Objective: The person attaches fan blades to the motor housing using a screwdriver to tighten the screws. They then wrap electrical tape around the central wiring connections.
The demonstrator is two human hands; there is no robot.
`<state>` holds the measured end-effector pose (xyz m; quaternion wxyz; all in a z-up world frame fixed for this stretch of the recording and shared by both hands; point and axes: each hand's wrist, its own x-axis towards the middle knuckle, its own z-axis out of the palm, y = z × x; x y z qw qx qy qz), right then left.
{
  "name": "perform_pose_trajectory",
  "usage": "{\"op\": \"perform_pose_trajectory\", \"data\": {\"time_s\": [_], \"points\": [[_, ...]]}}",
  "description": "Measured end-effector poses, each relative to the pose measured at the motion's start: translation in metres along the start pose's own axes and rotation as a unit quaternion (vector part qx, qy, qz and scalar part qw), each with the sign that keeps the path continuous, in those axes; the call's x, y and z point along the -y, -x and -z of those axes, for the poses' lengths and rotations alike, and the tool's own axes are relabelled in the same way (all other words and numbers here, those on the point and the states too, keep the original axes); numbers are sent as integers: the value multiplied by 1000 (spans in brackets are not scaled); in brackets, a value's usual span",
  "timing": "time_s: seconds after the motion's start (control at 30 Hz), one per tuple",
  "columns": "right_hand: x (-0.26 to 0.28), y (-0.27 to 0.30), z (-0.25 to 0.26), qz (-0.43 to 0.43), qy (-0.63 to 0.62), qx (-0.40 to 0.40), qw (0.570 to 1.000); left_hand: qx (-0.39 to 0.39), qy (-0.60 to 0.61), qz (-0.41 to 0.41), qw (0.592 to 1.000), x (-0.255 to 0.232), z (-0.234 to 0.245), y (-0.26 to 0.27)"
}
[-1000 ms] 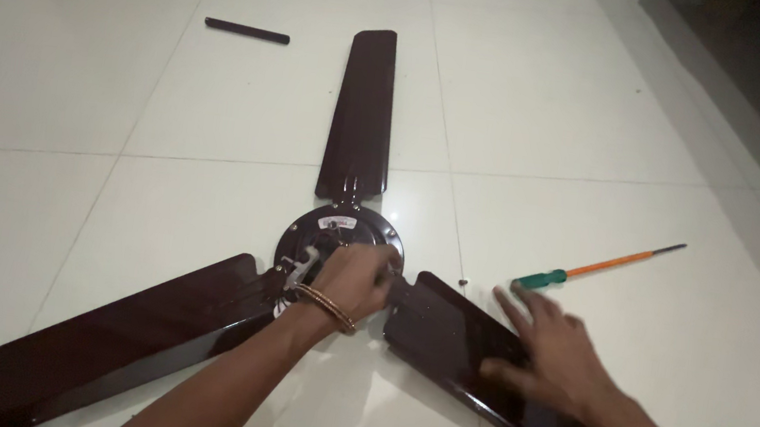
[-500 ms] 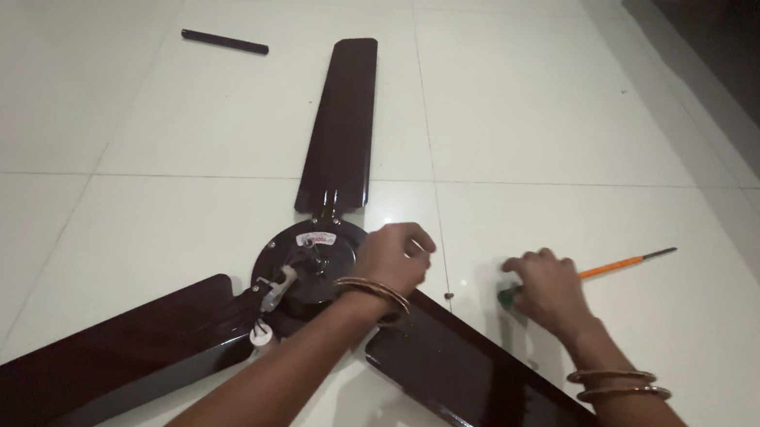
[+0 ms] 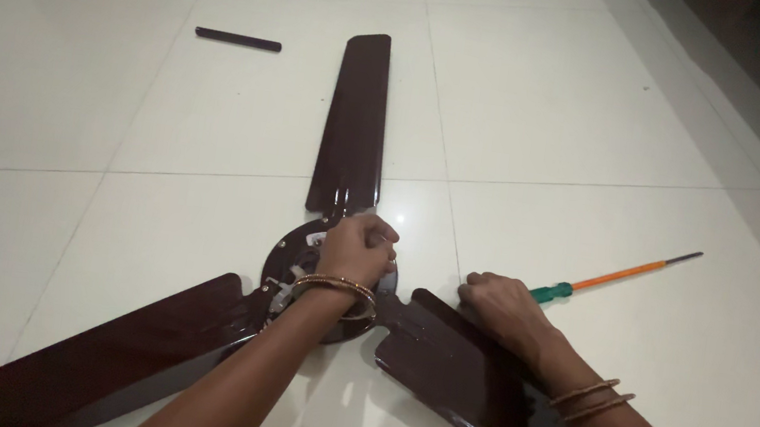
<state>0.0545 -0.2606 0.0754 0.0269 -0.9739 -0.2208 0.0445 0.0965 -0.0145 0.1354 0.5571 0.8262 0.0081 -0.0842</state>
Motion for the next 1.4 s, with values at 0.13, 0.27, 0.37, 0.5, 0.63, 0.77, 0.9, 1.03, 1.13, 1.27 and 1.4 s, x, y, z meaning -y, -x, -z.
{"op": "perform_pose_trajectory", "data": {"time_s": [0.13,0.27,0.37,0.5,0.63,0.77,0.9,1.03,1.13,1.27,1.4], "points": [[9,2,7,41,-73,-60,995,22,-111,5,994,4,14,10],[13,1,13,39,-73,-8,997,30,-171,12,985,10,18,20],[10,3,13,22,-58,11,998,46,-163,50,984,14,8,35],[8,7,10,-65,-107,-28,992,105,-241,86,961,18,9,53],[8,5,15,-231,-289,-121,921,182,-113,244,946,29,8,72],[34,-12,17,-210,-377,-129,893,157,-16,312,937,66,-17,85],[74,-26,20,-216,-470,-103,850,74,179,305,932,116,-61,81],[93,-36,31,-173,-456,-111,866,72,277,292,913,157,-88,68],[97,-36,39,-164,-447,-114,872,98,291,279,910,174,-93,59],[99,-32,45,-160,-470,-79,865,103,305,280,904,177,-94,61],[100,-36,42,-153,-444,-60,881,123,279,248,919,175,-87,64]]}}
